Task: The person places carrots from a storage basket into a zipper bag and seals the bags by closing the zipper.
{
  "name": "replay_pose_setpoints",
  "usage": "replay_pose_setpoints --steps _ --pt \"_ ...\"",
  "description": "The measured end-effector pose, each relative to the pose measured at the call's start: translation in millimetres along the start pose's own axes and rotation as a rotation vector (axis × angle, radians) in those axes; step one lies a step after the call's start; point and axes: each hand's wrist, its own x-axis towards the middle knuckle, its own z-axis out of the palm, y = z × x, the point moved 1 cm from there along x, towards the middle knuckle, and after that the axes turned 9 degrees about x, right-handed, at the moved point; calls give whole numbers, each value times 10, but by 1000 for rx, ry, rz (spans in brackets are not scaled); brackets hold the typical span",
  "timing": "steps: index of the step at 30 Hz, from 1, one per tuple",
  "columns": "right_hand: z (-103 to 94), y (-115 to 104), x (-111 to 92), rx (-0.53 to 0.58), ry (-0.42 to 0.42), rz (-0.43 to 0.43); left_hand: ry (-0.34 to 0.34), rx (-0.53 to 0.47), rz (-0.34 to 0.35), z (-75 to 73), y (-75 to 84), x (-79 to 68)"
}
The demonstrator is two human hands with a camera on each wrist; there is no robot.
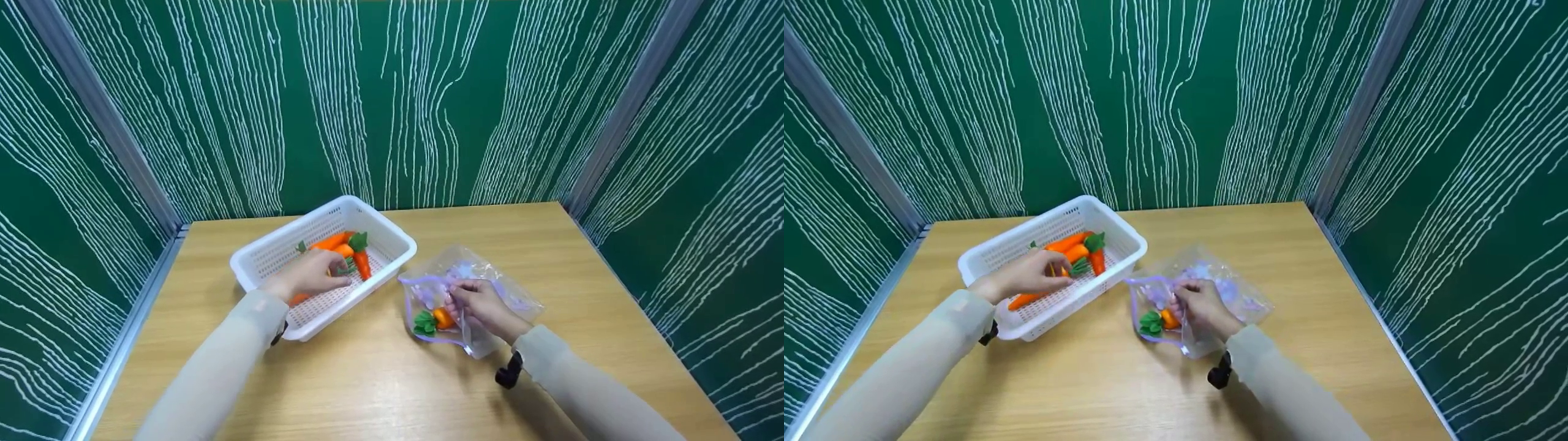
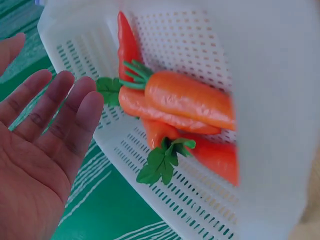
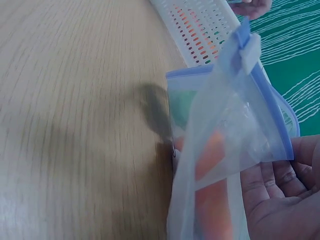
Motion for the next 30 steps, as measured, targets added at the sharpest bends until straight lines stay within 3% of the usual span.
replay_pose_setpoints --steps 4,13,30 --pt "-16 4 -10 -29 4 3 6 0 1 -51 -28 76" --pt "-14 21 7 -15 12 -1 35 -136 -68 -92 -108 184" --pt "-24 20 19 -18 0 5 27 -167 -240 84 -318 314"
